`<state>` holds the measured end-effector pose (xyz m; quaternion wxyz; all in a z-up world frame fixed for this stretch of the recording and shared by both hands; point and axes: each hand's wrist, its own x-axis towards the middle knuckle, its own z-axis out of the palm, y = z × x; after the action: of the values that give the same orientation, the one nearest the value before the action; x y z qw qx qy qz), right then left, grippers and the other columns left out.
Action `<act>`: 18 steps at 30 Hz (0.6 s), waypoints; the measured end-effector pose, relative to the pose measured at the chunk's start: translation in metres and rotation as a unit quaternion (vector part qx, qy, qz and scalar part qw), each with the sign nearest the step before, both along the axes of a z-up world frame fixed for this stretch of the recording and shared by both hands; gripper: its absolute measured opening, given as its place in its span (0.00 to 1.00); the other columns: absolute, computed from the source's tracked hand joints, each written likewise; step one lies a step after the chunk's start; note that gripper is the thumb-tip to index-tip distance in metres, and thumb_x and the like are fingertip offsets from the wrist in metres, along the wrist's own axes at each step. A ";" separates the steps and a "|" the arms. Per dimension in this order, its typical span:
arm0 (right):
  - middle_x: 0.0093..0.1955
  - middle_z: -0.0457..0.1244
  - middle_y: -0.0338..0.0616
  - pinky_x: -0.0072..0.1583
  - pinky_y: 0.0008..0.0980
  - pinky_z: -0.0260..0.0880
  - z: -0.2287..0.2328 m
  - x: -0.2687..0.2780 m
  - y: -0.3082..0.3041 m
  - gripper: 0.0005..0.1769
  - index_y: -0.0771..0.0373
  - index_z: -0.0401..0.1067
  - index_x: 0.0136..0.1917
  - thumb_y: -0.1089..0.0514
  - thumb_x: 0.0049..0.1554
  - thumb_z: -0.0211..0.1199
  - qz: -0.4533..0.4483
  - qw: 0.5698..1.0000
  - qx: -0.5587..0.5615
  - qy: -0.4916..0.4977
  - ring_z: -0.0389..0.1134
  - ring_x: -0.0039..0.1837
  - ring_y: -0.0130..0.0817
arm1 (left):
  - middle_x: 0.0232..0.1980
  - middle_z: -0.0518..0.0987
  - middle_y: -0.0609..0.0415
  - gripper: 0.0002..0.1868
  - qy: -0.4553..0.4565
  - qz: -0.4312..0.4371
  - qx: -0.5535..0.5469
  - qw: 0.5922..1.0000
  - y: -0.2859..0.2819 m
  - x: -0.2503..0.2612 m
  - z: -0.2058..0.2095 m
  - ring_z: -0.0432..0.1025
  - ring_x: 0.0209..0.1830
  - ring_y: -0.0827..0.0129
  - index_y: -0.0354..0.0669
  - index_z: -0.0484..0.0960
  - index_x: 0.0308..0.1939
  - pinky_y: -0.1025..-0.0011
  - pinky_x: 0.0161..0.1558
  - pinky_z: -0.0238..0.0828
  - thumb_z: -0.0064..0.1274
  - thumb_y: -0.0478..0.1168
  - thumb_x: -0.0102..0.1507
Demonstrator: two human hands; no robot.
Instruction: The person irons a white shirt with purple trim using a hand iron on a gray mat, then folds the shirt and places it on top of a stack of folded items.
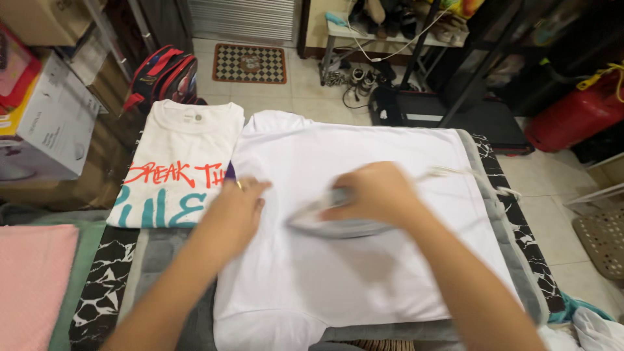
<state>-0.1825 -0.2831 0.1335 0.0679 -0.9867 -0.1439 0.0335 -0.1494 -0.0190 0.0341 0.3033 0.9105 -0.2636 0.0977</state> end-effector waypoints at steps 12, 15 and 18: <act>0.34 0.71 0.43 0.44 0.42 0.72 -0.006 -0.056 0.001 0.34 0.51 0.81 0.45 0.22 0.42 0.66 -0.061 0.997 0.018 0.034 0.74 0.41 0.43 | 0.70 0.69 0.38 0.38 0.170 0.025 -0.069 0.983 -0.005 -0.088 -0.005 0.67 0.66 0.49 0.36 0.68 0.68 0.60 0.60 0.65 0.57 0.53 0.59; 0.40 0.73 0.38 0.47 0.36 0.74 0.000 -0.078 -0.059 0.39 0.46 0.81 0.54 0.22 0.38 0.68 -0.151 0.984 -0.002 0.090 0.75 0.43 0.36 | 0.72 0.67 0.39 0.41 0.140 0.024 -0.027 0.989 -0.003 -0.087 -0.015 0.64 0.69 0.49 0.38 0.68 0.68 0.60 0.62 0.64 0.59 0.54 0.56; 0.42 0.74 0.33 0.50 0.34 0.75 0.005 -0.104 -0.122 0.40 0.40 0.80 0.57 0.20 0.37 0.71 -0.275 0.946 -0.078 0.156 0.76 0.47 0.33 | 0.73 0.65 0.41 0.41 0.137 0.031 -0.007 0.990 0.001 -0.085 -0.026 0.62 0.71 0.50 0.43 0.70 0.69 0.59 0.63 0.63 0.61 0.54 0.54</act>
<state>-0.2863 -0.4046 0.1389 0.0189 -0.9726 0.1481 0.1780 -0.2344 -0.0178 0.0083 0.3400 0.9208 -0.1903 -0.0167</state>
